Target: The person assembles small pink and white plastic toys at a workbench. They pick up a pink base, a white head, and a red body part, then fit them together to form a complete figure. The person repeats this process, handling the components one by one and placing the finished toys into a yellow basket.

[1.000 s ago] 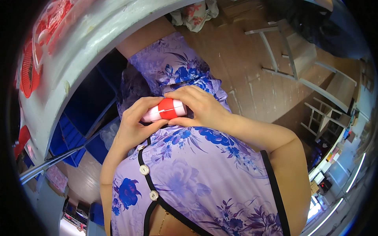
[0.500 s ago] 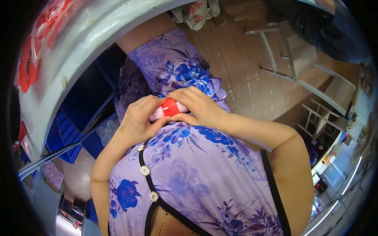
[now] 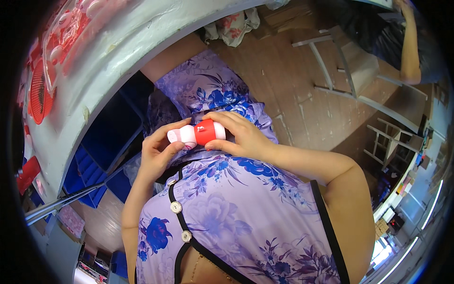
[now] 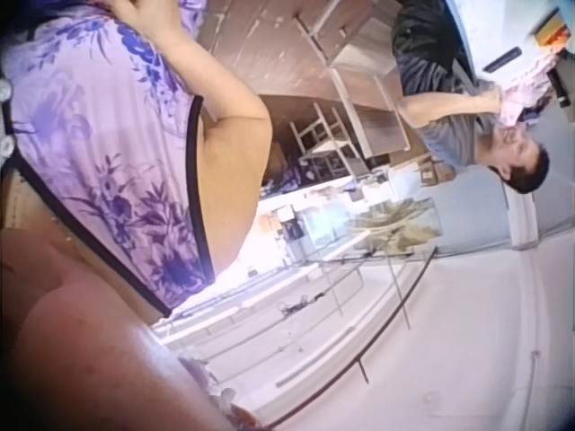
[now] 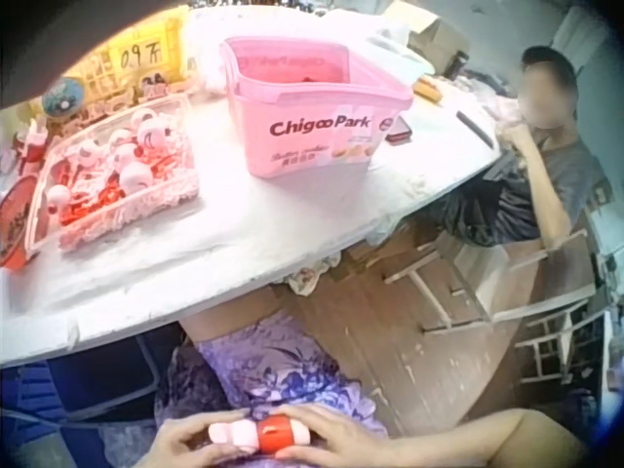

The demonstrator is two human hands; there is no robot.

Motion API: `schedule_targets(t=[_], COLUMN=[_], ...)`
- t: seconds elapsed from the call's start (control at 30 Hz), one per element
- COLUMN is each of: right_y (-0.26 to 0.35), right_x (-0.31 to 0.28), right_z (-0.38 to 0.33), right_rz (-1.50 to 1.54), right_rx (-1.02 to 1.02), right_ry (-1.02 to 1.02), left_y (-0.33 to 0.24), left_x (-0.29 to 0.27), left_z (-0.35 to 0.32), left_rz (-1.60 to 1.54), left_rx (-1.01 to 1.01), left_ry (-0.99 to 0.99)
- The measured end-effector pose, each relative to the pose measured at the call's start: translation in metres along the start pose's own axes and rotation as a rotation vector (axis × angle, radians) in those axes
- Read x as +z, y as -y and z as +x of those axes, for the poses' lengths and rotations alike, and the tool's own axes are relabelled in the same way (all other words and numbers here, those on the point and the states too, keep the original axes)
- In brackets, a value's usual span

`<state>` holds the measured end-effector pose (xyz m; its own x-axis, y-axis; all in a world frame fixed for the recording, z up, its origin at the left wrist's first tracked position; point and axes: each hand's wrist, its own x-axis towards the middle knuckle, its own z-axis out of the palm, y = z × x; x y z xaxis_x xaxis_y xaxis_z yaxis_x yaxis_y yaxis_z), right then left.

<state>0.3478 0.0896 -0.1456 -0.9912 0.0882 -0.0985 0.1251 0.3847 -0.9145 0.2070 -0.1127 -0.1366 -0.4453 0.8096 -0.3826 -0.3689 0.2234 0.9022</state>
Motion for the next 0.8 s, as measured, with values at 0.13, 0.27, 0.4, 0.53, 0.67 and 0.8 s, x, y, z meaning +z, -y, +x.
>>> schedule_targets(t=[0.13, 0.27, 0.4, 0.53, 0.67, 0.8], right_y=[0.003, 0.011, 0.028, 0.062, 0.075, 0.068], right_x=[-0.001, -0.007, -0.019, -0.031, -0.032, -0.023], right_z=[-0.003, 0.006, 0.026, 0.055, 0.069, 0.069], right_rz=[0.060, 0.205, 0.398, 0.462, 0.485, 0.584], right_rx=[0.100, 0.254, 0.261, 0.059, 0.062, 0.029], right_ry=[0.025, 0.078, 0.139, 0.103, 0.017, -0.030], left_y=[0.004, -0.002, -0.049, -0.112, -0.142, -0.146], left_x=[0.008, 0.007, 0.002, -0.006, -0.013, -0.014], left_z=[-0.001, 0.008, 0.016, 0.024, 0.034, 0.038], left_rz=[0.123, 0.130, 0.165, 0.173, 0.313, 0.334], left_rx=[0.023, 0.045, 0.049, 0.139, 0.198, 0.197], left_ry=[-0.068, -0.095, -0.137, -0.160, -0.128, -0.101])
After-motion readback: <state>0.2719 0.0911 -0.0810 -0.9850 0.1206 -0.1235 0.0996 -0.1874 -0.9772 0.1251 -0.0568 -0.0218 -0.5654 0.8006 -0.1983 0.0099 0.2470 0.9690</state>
